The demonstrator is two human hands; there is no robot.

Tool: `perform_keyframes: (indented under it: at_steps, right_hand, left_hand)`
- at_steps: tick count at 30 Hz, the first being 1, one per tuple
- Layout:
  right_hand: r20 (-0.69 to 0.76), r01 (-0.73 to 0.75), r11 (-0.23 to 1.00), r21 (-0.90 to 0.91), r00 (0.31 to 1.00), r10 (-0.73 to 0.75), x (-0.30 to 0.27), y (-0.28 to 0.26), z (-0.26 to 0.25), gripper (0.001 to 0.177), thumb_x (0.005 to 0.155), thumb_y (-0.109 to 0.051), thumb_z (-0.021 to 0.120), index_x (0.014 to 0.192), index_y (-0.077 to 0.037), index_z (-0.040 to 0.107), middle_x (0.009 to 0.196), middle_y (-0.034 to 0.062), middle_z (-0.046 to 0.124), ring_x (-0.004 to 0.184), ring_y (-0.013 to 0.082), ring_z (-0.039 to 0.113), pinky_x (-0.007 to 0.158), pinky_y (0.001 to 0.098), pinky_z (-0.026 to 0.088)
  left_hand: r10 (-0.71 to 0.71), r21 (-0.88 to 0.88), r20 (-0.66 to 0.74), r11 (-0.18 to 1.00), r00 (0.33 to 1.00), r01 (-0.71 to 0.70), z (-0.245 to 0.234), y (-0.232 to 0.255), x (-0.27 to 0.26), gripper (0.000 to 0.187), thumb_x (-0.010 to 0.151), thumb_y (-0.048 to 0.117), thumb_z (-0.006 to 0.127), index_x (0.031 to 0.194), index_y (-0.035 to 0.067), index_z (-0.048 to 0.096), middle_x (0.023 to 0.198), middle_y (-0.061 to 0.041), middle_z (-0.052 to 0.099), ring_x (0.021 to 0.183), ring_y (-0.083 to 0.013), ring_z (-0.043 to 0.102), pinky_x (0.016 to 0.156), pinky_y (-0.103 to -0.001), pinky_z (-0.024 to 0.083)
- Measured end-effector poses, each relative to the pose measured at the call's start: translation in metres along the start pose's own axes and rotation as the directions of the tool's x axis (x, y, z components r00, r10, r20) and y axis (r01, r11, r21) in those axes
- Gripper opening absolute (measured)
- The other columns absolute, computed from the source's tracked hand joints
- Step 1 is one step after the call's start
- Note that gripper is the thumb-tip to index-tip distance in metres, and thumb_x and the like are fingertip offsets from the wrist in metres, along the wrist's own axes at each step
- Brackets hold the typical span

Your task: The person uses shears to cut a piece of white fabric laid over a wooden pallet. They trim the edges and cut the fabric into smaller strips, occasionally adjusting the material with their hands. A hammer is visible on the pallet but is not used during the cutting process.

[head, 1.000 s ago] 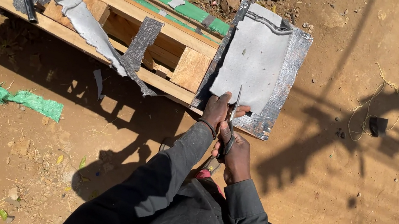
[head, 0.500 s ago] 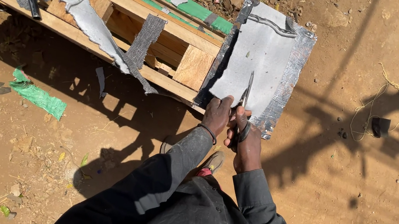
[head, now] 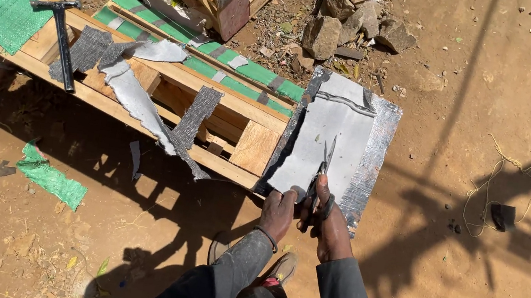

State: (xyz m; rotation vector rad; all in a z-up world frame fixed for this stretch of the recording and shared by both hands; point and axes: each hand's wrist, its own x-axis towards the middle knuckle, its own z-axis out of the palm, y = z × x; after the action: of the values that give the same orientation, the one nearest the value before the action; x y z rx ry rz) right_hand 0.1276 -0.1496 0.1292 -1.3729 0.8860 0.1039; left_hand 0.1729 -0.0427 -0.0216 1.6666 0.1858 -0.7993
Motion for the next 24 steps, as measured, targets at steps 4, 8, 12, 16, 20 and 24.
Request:
perform_keyframes:
  at_steps: [4,8,12,16,20,24]
  right_hand:
    - [-0.089,0.096,0.995,0.023,0.992,-0.093,0.042,0.048,-0.010,0.078,0.113,-0.078,0.090,0.084,-0.006,0.079,0.065,0.0145,0.070,0.054,0.0271,0.078,0.053,0.0300,0.048]
    - [-0.092,0.064,0.998,0.025,0.994,-0.061,0.027,0.028,0.003,0.072,0.110,-0.069,0.096,0.087,-0.003,0.082,0.065,0.0189,0.075,0.052,0.0283,0.081,0.048,0.0330,0.053]
    - [-0.001,-0.039,0.995,-0.091,0.999,0.040,0.017,-0.014,0.016,0.099,0.103,-0.103,0.070,0.082,-0.007,0.078,0.070,0.0208,0.076,0.069,0.0356,0.077,0.068,0.0434,0.050]
    - [-0.037,0.008,0.998,-0.061,0.999,-0.010,0.044,0.002,0.019,0.096,0.109,-0.099,0.070,0.087,-0.006,0.076,0.077,0.0182,0.073,0.077,0.0370,0.078,0.071,0.0449,0.048]
    - [-0.128,0.028,1.000,-0.014,0.991,-0.029,0.068,0.020,0.013,0.086,0.106,-0.090,0.086,0.077,-0.010,0.070,0.069,0.0155,0.069,0.067,0.0306,0.078,0.065,0.0362,0.051]
    - [-0.141,0.033,0.999,0.011,0.990,-0.031,0.062,0.013,0.022,0.080,0.105,-0.079,0.096,0.076,-0.008,0.072,0.065,0.0175,0.072,0.059,0.0286,0.078,0.057,0.0336,0.054]
  left_hand:
    - [-0.028,-0.102,0.005,0.994,1.000,0.028,0.002,-0.017,0.022,0.114,0.120,0.085,0.050,0.192,-0.001,0.029,0.196,-0.035,0.028,0.183,-0.0565,0.032,0.153,-0.076,0.035]
    - [-0.055,-0.142,-0.018,0.989,0.998,0.051,0.010,-0.049,0.037,0.115,0.117,0.088,0.054,0.193,0.005,0.030,0.196,-0.031,0.030,0.180,-0.0554,0.037,0.152,-0.077,0.038]
    - [-0.034,-0.126,-0.039,0.992,0.999,0.028,0.003,-0.031,0.029,0.107,0.115,0.086,0.056,0.183,0.004,0.045,0.188,-0.032,0.044,0.172,-0.0538,0.051,0.144,-0.076,0.048]
    - [-0.104,-0.090,-0.020,0.991,0.994,0.102,-0.014,-0.022,0.023,0.122,0.111,0.096,0.054,0.190,0.005,0.036,0.193,-0.031,0.037,0.179,-0.0508,0.043,0.152,-0.072,0.041]
    - [-0.092,-0.112,0.009,0.989,0.996,0.092,-0.011,-0.018,0.023,0.120,0.115,0.094,0.051,0.192,0.003,0.030,0.196,-0.032,0.030,0.182,-0.0516,0.037,0.155,-0.071,0.038]
    - [-0.059,-0.085,-0.093,0.995,0.994,0.051,-0.017,-0.016,0.027,0.105,0.109,0.086,0.062,0.173,0.003,0.061,0.176,-0.033,0.057,0.165,-0.0539,0.060,0.140,-0.072,0.052]
